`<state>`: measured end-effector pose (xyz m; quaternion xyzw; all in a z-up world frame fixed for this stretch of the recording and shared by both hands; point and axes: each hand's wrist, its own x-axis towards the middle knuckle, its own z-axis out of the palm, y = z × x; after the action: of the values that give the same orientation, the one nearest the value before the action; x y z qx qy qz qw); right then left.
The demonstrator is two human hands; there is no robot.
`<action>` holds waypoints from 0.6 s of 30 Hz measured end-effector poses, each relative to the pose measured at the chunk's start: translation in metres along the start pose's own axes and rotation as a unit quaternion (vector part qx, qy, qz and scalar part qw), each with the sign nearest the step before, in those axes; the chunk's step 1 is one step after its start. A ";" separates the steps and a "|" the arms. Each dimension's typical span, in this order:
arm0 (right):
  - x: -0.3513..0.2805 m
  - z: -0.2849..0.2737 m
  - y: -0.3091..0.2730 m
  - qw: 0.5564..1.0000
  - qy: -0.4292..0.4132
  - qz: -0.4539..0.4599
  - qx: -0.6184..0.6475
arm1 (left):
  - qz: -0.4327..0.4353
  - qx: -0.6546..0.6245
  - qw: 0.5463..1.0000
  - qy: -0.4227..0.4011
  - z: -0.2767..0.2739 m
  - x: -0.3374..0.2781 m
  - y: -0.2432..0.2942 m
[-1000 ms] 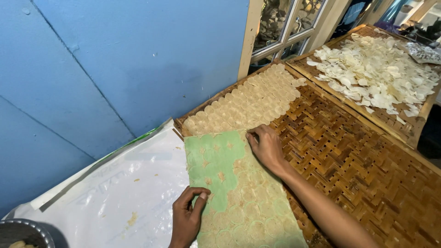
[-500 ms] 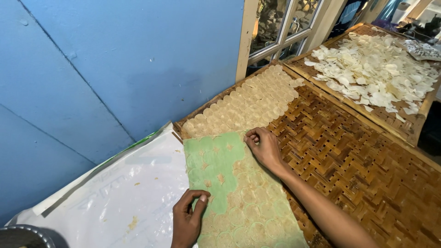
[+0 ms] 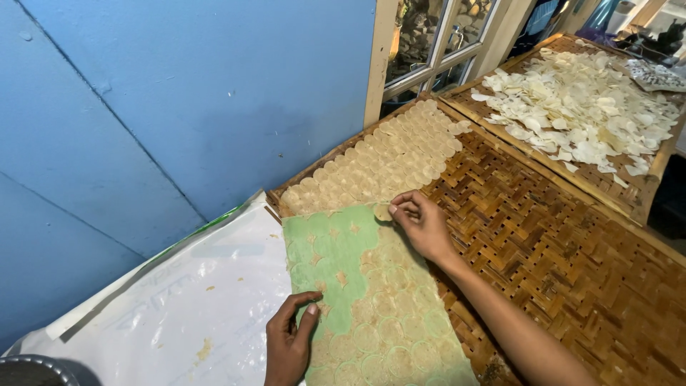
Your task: The person is peeling small rounds of dough from a template and arranging them on a bamboo mat for drying.
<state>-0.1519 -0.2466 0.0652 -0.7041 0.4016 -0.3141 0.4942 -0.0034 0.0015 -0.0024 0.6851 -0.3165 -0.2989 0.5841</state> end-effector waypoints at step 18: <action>0.130 -0.137 0.122 0.962 0.166 -0.018 -0.217 | -0.001 -0.119 0.993 -0.007 -0.005 0.026 -0.086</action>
<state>-0.2356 -0.4439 -0.0015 -0.7397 0.5237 -0.3406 0.2502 0.0238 -0.0062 -0.0881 0.6086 -0.2820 -0.3401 0.6591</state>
